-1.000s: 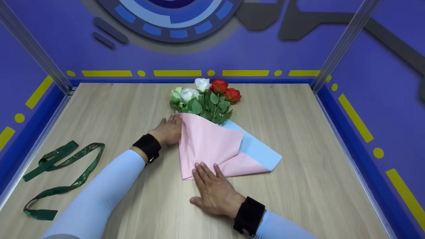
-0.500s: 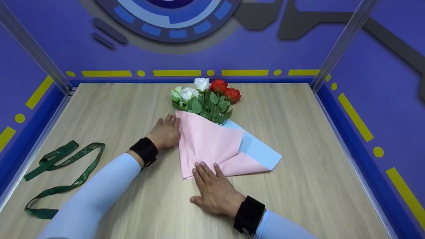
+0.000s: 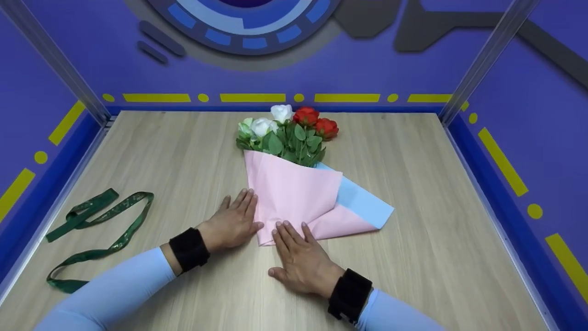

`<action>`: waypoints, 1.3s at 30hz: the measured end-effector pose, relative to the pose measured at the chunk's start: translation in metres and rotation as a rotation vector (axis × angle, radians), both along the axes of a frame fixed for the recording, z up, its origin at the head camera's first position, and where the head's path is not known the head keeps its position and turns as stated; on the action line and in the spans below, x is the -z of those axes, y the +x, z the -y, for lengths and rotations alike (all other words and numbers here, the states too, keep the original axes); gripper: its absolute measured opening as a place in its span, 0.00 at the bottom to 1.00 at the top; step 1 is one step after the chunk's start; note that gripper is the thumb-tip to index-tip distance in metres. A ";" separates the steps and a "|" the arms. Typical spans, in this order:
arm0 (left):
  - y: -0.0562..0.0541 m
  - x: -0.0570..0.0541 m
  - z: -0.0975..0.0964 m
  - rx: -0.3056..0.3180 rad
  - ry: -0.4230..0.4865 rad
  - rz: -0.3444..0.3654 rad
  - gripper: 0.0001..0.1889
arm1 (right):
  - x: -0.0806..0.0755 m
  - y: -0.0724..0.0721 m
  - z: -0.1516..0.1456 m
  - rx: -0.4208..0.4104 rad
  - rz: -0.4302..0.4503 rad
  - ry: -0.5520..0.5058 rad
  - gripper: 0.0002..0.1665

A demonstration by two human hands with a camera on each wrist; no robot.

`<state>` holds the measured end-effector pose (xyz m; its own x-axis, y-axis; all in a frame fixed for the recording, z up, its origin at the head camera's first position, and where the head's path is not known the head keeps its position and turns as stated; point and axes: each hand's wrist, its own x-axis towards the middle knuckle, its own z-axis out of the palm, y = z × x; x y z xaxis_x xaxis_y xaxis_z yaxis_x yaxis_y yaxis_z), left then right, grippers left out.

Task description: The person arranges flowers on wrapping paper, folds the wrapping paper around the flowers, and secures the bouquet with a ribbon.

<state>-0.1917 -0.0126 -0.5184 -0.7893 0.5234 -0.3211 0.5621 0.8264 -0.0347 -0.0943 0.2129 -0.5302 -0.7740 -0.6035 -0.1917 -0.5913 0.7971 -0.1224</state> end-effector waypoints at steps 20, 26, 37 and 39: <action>0.001 -0.007 0.013 -0.005 0.076 0.106 0.52 | 0.000 -0.007 0.006 0.007 0.012 -0.015 0.53; -0.005 -0.013 0.015 -0.023 0.108 0.079 0.52 | -0.002 -0.016 0.012 0.015 0.032 -0.027 0.54; 0.042 -0.010 -0.004 0.391 0.168 -0.009 0.36 | 0.006 -0.017 0.002 0.053 0.102 -0.262 0.56; 0.043 -0.008 -0.005 0.374 0.162 -0.002 0.36 | 0.008 -0.018 -0.003 0.070 0.104 -0.349 0.55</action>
